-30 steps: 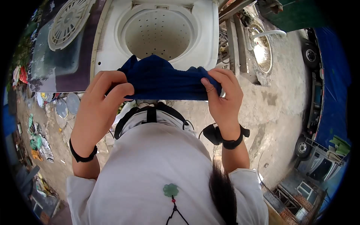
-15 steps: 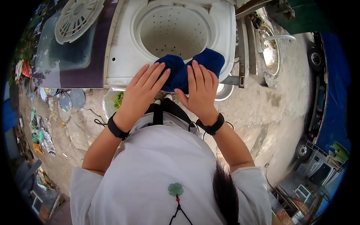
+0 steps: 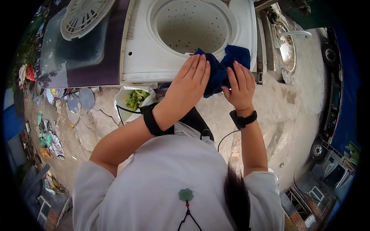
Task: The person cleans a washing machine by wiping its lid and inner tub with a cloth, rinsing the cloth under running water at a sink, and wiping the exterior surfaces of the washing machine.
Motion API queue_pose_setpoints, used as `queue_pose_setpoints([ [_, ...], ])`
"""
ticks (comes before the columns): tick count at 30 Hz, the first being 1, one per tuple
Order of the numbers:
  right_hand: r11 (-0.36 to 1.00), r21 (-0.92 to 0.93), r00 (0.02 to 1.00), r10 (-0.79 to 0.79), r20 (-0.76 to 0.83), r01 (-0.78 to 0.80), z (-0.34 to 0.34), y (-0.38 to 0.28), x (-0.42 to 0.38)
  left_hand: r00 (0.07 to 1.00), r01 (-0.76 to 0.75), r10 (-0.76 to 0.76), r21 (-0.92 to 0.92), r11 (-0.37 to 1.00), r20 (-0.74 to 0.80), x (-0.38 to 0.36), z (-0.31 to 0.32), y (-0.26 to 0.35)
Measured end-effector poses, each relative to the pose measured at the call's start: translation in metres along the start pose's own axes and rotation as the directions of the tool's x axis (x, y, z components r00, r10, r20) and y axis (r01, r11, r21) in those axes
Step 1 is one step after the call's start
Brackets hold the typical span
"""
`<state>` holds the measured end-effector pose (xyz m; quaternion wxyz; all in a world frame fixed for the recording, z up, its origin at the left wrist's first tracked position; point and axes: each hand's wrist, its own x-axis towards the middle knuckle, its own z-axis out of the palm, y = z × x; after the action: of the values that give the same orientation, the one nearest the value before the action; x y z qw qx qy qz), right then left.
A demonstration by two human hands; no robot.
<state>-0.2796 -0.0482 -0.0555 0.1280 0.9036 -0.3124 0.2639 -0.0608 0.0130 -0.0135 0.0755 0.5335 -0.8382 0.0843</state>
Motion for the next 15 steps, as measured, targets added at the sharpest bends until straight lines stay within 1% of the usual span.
queue_pose_setpoints([
  [2, 0.997, 0.003, 0.997, 0.075, 0.002, -0.075, 0.002, -0.005, -0.003, 1.000, 0.008, -0.007, 0.056, 0.998, -0.009, 0.003, 0.001, 0.007],
  [5, 0.967, 0.003, 0.965, 0.256, -0.065, -0.256, 0.007, -0.045, 0.015, 0.999, -0.002, -0.001, -0.080, 0.997, -0.043, -0.020, 0.000, -0.015],
  [6, 0.962, -0.017, 0.961, 0.273, -0.036, -0.274, 0.010, -0.058, 0.022, 0.998, 0.045, -0.048, -0.082, 0.996, -0.045, -0.030, -0.003, -0.024],
  [8, 0.967, 0.014, 0.967, 0.255, -0.013, -0.255, 0.018, -0.084, 0.038, 0.990, 0.129, -0.134, -0.088, 0.988, -0.044, -0.056, -0.011, -0.044],
  [10, 0.973, 0.051, 0.975, 0.223, 0.024, -0.224, 0.024, -0.116, 0.059, 0.971, 0.239, -0.239, -0.074, 0.968, -0.001, -0.080, -0.020, -0.064],
  [12, 0.982, 0.093, 0.987, 0.162, 0.017, -0.163, 0.034, -0.144, 0.078, 0.950, 0.303, -0.308, 0.097, 0.948, 0.040, -0.098, -0.025, -0.075],
  [13, 0.987, 0.085, 0.991, 0.136, -0.020, -0.134, 0.039, -0.152, 0.082, 0.954, 0.284, -0.292, 0.108, 0.953, 0.063, -0.101, -0.026, -0.077],
  [15, 0.995, 0.053, 0.992, 0.089, -0.089, -0.084, 0.046, -0.151, 0.082, 0.944, 0.318, -0.326, 0.133, 0.939, 0.048, -0.095, -0.020, -0.068],
])
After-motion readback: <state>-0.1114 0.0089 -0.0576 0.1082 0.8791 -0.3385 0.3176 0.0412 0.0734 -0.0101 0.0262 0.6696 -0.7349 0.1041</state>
